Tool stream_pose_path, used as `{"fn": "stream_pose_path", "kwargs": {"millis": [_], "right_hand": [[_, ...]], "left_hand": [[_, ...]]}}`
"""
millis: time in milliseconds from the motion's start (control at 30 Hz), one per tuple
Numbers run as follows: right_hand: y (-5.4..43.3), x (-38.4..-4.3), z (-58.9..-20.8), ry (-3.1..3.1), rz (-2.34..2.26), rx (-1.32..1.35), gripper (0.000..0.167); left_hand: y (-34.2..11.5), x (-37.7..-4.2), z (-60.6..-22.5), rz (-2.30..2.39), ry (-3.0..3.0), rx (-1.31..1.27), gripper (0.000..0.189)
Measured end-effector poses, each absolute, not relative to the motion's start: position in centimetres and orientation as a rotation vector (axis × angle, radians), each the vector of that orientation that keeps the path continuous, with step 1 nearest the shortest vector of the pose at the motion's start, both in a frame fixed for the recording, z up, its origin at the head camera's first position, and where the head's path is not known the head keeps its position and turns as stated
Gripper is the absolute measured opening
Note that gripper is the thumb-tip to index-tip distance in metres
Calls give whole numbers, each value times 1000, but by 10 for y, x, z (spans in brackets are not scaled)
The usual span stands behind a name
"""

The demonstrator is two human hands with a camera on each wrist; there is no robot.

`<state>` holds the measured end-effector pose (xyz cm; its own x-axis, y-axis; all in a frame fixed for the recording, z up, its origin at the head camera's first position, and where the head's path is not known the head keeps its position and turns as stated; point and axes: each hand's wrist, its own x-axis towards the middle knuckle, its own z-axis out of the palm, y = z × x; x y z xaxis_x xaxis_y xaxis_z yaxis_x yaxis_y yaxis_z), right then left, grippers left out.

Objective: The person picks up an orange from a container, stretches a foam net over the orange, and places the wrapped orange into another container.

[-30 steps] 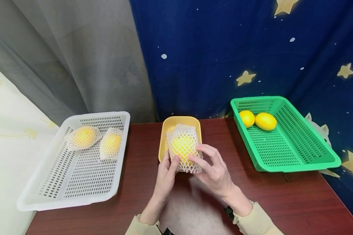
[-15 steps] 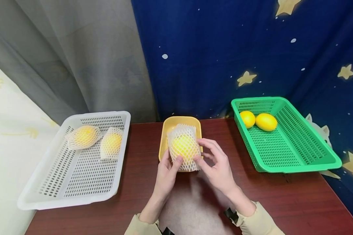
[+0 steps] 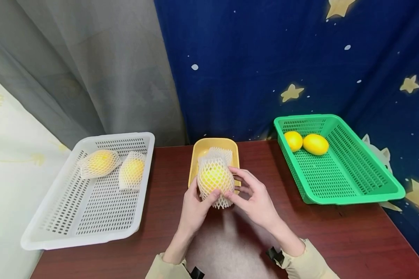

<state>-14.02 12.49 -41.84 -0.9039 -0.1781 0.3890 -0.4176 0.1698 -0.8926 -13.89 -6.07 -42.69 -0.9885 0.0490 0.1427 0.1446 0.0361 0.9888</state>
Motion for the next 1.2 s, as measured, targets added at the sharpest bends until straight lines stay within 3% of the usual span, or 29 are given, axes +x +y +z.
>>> {"fn": "stream_pose_path", "kwargs": {"millis": [300, 567, 833, 1200], "right_hand": [[97, -136, -426, -2179, 1732, 734, 61], [55, -134, -430, -2303, 1659, 816, 57], [-16, -131, -434, -2705, 1389, 995, 71], [-76, -144, -443, -2873, 1314, 895, 79]], "left_hand": [[-91, -133, -414, -1926, -2355, -67, 67], [-164, -117, -385, -1720, -2431, 85, 68], [-239, -111, -378, -1261, -2550, 292, 74], [-304, -109, -380, -1051, -2711, 297, 84]]}}
